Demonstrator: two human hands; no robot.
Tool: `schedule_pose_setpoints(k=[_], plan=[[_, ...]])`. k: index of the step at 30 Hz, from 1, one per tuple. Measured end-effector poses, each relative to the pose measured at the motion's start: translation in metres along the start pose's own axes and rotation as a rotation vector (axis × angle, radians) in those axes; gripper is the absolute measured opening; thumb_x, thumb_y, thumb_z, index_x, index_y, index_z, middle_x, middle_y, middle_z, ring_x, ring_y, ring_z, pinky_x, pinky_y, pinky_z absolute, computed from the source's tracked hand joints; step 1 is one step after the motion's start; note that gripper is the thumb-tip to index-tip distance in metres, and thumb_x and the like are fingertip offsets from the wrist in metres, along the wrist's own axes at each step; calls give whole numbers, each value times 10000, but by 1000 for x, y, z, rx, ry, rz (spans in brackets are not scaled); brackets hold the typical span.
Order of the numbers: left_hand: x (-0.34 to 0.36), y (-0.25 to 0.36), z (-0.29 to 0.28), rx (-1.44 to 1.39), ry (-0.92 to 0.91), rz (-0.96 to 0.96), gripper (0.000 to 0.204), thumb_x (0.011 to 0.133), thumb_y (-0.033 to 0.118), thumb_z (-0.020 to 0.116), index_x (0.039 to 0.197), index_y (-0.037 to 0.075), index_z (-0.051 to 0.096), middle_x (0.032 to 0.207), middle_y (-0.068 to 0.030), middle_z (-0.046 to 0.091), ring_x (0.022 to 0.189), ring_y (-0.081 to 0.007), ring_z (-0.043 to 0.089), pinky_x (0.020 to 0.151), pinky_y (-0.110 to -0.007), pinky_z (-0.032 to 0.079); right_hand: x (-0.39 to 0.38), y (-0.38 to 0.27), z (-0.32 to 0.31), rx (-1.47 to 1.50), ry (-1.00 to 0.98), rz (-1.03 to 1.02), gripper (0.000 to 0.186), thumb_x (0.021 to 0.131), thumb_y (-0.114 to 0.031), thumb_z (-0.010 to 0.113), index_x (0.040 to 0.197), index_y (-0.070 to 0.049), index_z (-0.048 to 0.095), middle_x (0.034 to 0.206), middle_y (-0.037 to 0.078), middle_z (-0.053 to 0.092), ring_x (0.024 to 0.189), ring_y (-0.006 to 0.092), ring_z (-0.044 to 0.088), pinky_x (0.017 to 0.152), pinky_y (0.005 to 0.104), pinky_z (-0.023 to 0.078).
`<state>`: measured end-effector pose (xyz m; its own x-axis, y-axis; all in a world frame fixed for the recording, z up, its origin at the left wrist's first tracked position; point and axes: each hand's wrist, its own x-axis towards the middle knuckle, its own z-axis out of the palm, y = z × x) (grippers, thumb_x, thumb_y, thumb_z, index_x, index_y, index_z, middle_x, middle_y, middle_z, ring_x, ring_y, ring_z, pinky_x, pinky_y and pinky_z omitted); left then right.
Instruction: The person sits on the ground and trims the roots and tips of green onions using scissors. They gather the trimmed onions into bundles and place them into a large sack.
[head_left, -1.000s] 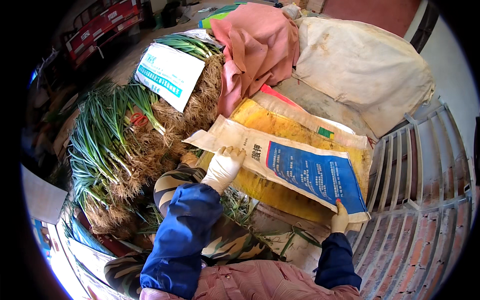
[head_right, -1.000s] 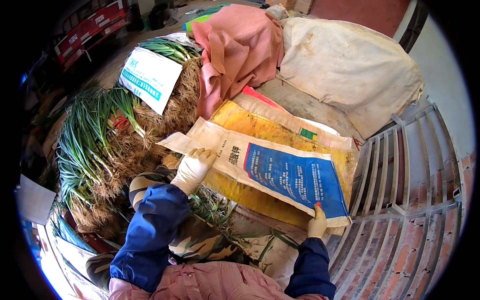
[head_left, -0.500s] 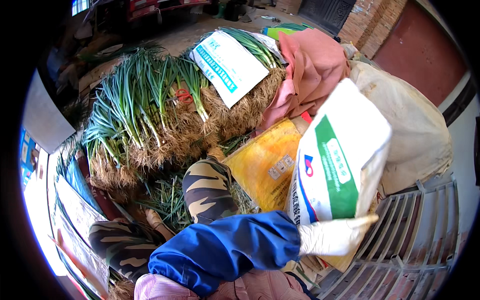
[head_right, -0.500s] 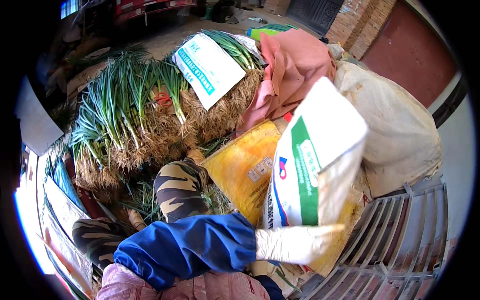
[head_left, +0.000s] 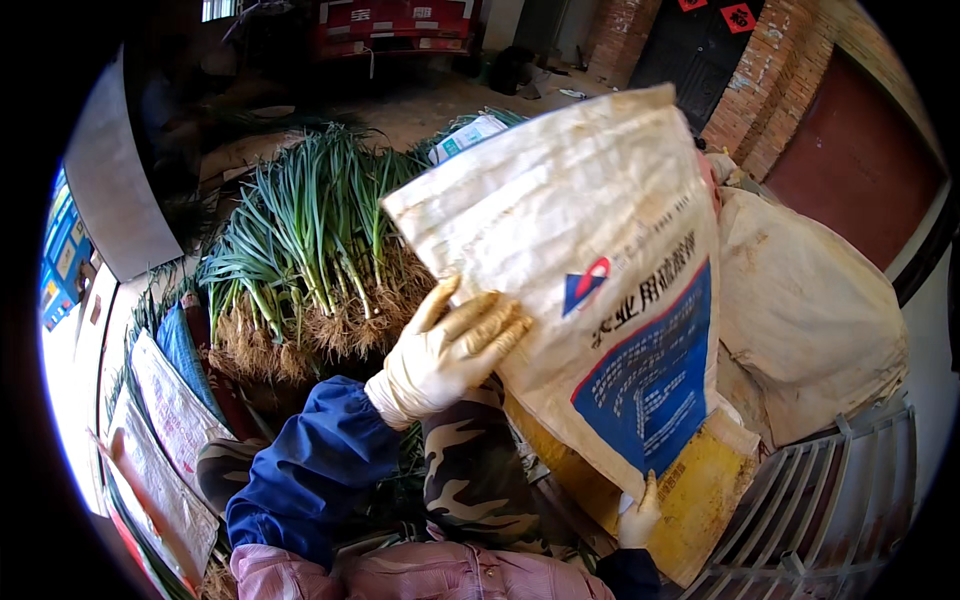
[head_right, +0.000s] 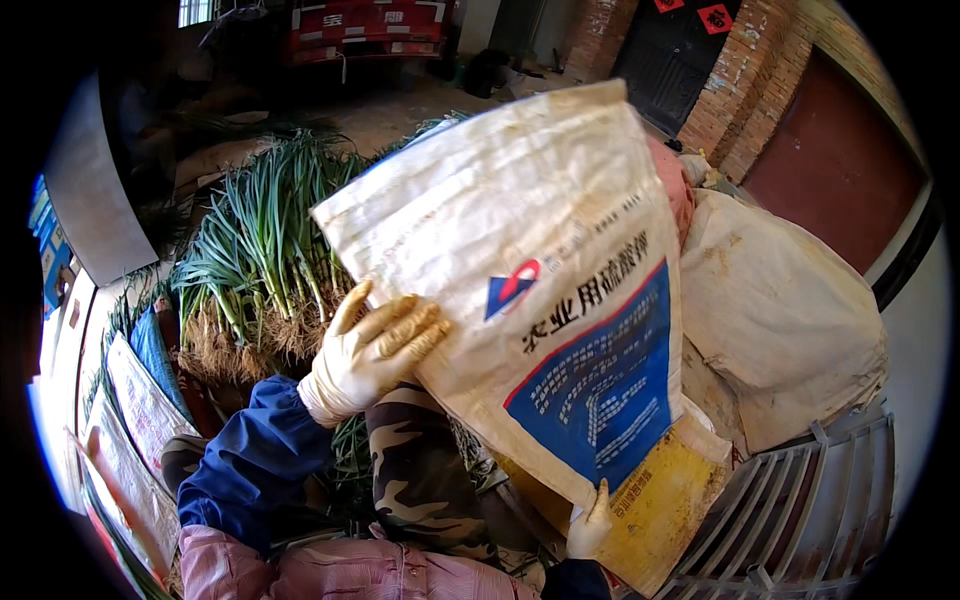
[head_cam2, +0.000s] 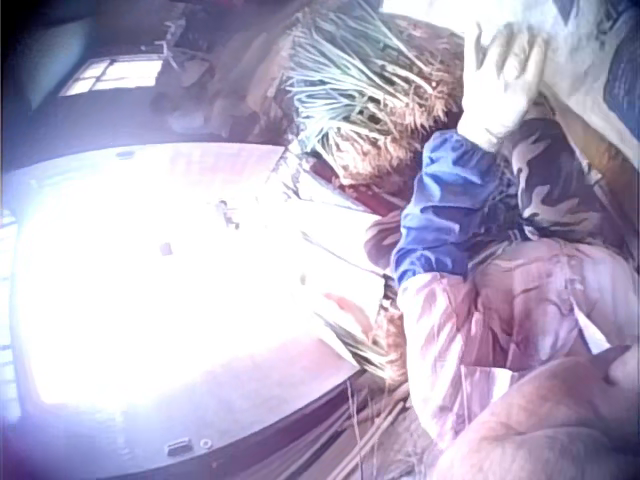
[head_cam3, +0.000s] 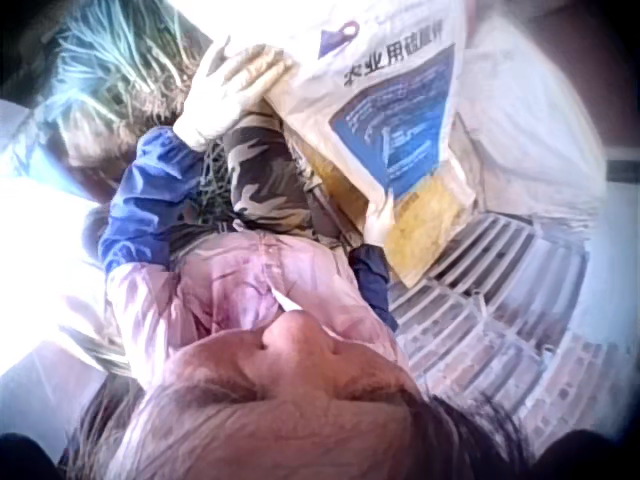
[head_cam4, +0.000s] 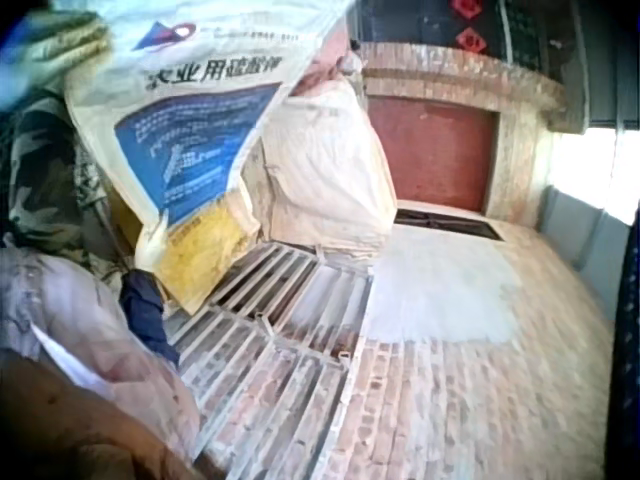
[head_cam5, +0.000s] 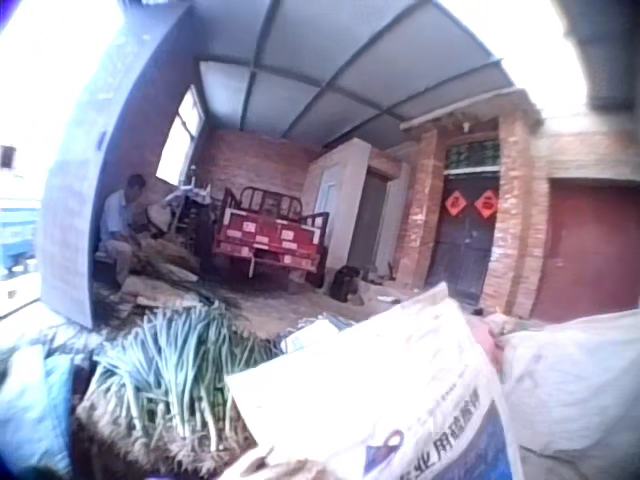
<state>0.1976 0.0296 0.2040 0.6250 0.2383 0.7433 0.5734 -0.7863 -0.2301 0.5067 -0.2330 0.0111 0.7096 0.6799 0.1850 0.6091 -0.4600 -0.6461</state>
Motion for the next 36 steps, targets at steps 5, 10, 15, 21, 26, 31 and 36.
schedule_pose_setpoints(k=[5, 10, 15, 21, 26, 31, 36], plan=[[-70, -48, -28, 42, 112, -547, 518, 707, -74, 571, 1211, 38, 616, 1163, -130, 641, 1073, -295, 604, 871, -373, 508, 73, -93, 42, 152, 132, -417, 382, 953, 5, 434, 1329, 48, 479, 1280, 248, 557, 1167, 353, 567, 984, 362, 450], [-158, -59, 1, 14, 38, -935, 794, 697, -35, 623, 1424, -27, 304, 1301, -258, 484, 1127, -402, 527, 956, -426, 449, 102, -216, 74, -42, -116, -736, 490, 848, 51, 527, 1329, -40, 517, 1180, 220, 617, 1073, 365, 607, 906, 387, 501], [-141, -43, -32, 254, 141, -891, 715, 720, 21, 606, 1384, -56, 353, 1397, -240, 374, 1319, -400, 348, 1097, -537, 264, 144, -279, 54, -142, -3, -960, 442, 815, 43, 552, 1248, -43, 579, 1129, 187, 647, 965, 356, 640, 829, 395, 529], [-150, 41, -16, -846, -124, -681, 829, 773, 308, 774, 1415, 14, 342, 1401, -215, 398, 1327, -340, 383, 1086, -475, 323, 124, -333, 59, -71, 82, -933, 430, 787, 92, 560, 1197, -23, 628, 1126, 198, 649, 1005, 348, 639, 841, 377, 527], [-142, -22, -19, -1754, 692, -1184, 1042, 771, 628, 683, 1513, 137, 140, 1517, -139, 276, 1377, -301, 315, 1084, -471, 320, 69, -336, 35, -165, 37, -1402, 352, 801, 10, 582, 1145, -21, 652, 1071, 136, 680, 974, 275, 656, 842, 369, 529], [-204, -68, -20, -1341, 1005, -1663, 408, 903, 92, 592, 1276, -10, 460, 1140, -106, 595, 976, -252, 611, 847, -400, 512, 57, -276, 60, -130, -580, -1361, 356, 832, -230, 648, 1125, -28, 655, 1096, 131, 673, 1060, 302, 612, 932, 412, 464], [-273, -16, 63, -1451, 965, -1943, 340, 918, 23, 523, 1252, 30, 460, 1087, -113, 585, 993, -303, 595, 882, -500, 500, 123, -212, 66, 33, -266, -577, 757, 813, -233, 735, 1407, 46, 357, 1374, 297, 442, 1277, 404, 444, 1045, 413, 376]])
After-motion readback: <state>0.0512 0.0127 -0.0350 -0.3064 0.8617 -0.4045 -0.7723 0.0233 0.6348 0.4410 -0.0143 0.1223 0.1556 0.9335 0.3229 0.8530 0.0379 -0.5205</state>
